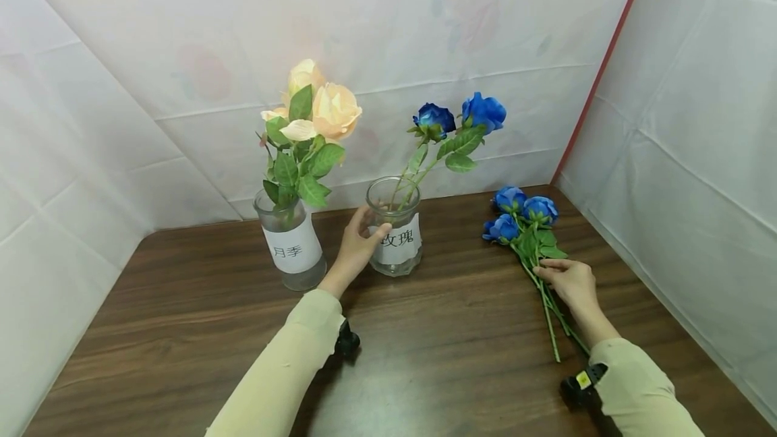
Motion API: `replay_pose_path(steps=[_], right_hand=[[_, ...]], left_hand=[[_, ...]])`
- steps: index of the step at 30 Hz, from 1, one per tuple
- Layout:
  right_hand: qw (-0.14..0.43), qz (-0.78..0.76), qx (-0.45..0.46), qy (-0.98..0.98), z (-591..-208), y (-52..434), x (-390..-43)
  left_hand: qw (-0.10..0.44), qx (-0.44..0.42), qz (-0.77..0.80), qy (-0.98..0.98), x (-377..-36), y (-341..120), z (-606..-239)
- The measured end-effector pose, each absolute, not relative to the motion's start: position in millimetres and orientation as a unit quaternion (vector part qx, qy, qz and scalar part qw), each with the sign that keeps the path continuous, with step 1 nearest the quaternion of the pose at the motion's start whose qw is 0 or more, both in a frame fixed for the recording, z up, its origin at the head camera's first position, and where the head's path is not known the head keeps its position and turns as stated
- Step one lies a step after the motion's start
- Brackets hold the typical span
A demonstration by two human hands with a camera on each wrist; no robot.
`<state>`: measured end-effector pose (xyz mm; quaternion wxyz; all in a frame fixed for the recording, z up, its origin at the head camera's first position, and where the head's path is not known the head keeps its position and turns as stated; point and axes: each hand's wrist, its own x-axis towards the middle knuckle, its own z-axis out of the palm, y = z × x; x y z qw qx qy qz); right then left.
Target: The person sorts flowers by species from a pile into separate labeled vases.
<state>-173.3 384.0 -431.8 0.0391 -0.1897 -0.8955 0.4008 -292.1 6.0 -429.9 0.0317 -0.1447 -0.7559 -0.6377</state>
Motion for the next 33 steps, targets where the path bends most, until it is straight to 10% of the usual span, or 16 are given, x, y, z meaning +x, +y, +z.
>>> replay_pose_path(steps=[33], right_hand=[[0.108, 0.612, -0.165, -0.766, -388, 367, -162]], left_hand=[[0.026, -0.141, -0.636, -0.758, -292, 5, -431]])
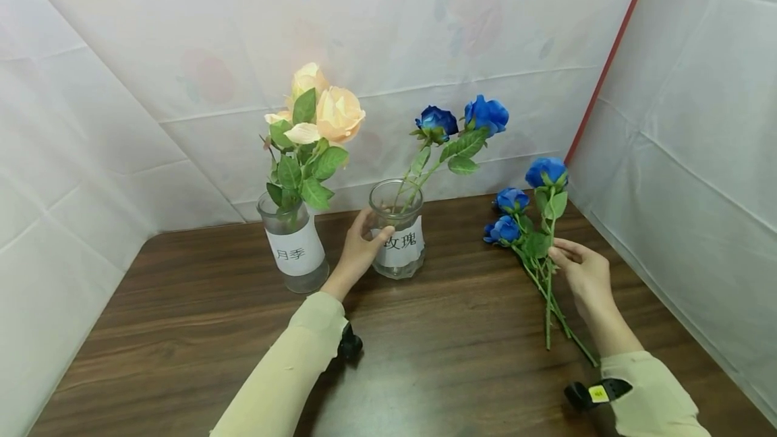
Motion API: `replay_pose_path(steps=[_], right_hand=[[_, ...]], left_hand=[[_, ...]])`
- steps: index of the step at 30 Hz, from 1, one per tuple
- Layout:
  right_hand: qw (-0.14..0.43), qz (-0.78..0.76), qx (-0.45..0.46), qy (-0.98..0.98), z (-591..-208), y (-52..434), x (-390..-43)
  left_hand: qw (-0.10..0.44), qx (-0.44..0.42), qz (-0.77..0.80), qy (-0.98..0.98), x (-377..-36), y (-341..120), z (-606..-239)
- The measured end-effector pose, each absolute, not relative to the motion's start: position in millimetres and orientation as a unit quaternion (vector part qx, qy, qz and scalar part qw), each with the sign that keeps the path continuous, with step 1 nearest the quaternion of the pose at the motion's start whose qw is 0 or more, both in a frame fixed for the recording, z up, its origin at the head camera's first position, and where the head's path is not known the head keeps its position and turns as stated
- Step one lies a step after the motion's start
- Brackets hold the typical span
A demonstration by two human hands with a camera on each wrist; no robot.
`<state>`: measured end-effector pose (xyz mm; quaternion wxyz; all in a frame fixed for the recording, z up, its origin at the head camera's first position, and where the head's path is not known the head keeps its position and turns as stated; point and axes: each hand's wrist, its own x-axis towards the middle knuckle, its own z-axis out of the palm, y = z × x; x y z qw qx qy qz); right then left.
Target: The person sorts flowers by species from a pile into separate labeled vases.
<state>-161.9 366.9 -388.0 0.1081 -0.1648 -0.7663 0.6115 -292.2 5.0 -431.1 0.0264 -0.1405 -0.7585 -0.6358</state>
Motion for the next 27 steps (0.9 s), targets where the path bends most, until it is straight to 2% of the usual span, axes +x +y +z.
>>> replay_pose_path(steps=[6, 14, 27], right_hand=[[0.153, 0.719, -0.098, -0.671, -376, 350, -158], [0.202, 0.768, -0.033, -0.607, -365, 322, -161], [0.356, 0.803, 0.004, -0.478, -339, 272, -187]], left_hand=[[0.029, -0.137, -0.635, -0.759, -294, 5, -433], [0.025, -0.133, -0.638, -0.758, -292, 4, -433], [0.03, -0.137, -0.636, -0.759, -293, 5, -433]])
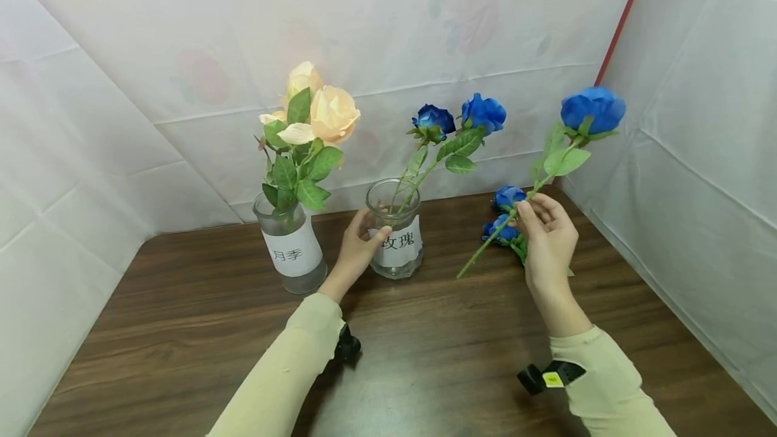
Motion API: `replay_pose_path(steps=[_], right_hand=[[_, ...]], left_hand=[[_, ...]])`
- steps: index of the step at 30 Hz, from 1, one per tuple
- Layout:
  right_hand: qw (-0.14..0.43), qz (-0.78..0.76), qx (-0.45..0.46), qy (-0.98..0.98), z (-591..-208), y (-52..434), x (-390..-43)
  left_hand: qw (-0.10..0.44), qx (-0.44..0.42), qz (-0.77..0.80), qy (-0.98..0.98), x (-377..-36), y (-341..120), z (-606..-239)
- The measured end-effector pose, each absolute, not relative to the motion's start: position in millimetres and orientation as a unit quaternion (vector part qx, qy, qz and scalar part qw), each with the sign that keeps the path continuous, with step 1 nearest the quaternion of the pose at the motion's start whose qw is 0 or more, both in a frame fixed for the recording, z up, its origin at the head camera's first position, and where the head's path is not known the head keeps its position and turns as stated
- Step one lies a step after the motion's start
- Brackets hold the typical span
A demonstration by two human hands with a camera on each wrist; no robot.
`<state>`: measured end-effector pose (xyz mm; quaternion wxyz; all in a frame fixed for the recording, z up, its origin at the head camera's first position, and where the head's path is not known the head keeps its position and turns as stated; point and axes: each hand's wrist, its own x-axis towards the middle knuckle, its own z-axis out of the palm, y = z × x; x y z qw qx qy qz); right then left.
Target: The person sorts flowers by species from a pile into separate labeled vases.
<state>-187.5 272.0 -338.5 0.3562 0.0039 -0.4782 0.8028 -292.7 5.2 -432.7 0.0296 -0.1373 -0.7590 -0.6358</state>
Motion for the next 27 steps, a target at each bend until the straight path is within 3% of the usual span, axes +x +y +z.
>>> replay_pose_path(steps=[13, 27], right_hand=[[0.387, 0.821, 0.073, -0.414, -304, 226, -211], [0.423, 0.821, 0.072, -0.376, -296, 202, -235]], left_hand=[[0.034, -0.145, -0.638, -0.756, -291, 6, -431], [0.034, -0.141, -0.638, -0.756, -294, 5, -433]])
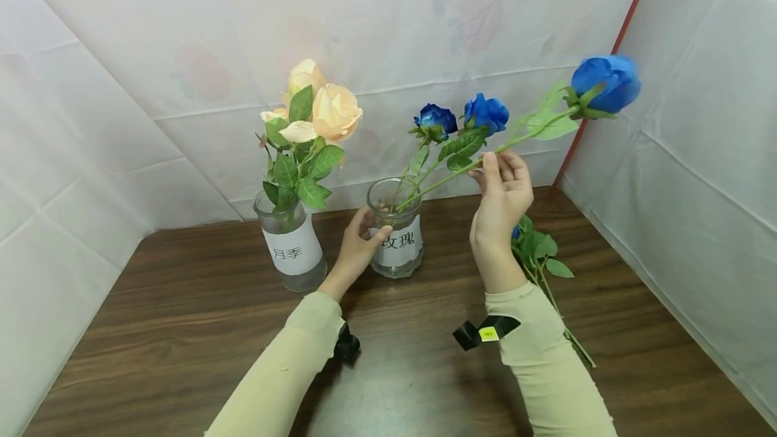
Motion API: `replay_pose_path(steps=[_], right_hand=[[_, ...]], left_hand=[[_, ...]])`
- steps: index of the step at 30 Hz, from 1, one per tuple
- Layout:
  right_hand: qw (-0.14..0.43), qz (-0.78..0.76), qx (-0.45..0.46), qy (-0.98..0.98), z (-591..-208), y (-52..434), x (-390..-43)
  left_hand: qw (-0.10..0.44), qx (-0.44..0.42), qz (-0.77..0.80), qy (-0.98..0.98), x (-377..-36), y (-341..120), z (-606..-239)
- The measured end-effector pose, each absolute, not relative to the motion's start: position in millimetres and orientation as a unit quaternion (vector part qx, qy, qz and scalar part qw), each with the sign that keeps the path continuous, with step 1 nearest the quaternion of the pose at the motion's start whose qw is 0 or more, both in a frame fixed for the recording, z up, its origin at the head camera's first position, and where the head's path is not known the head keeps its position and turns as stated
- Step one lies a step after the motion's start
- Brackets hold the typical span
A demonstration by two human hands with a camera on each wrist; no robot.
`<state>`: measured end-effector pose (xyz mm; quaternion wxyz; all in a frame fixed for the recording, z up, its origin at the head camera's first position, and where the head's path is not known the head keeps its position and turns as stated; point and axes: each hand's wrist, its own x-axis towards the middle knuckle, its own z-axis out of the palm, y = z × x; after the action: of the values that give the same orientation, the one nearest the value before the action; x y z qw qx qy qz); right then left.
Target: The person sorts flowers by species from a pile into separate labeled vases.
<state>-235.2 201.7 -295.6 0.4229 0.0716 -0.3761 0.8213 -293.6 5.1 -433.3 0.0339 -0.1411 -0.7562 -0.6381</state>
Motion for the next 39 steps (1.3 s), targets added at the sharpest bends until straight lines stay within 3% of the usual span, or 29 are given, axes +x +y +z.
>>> replay_pose_path(steps=[20, 39], right_hand=[[0.371, 0.772, 0.043, -0.514, -349, 167, -252], [0.337, 0.745, -0.02, -0.575, -364, 157, -257]], left_hand=[[0.037, -0.142, -0.639, -0.755, -293, 6, -434], [0.038, -0.145, -0.64, -0.754, -292, 6, -431]])
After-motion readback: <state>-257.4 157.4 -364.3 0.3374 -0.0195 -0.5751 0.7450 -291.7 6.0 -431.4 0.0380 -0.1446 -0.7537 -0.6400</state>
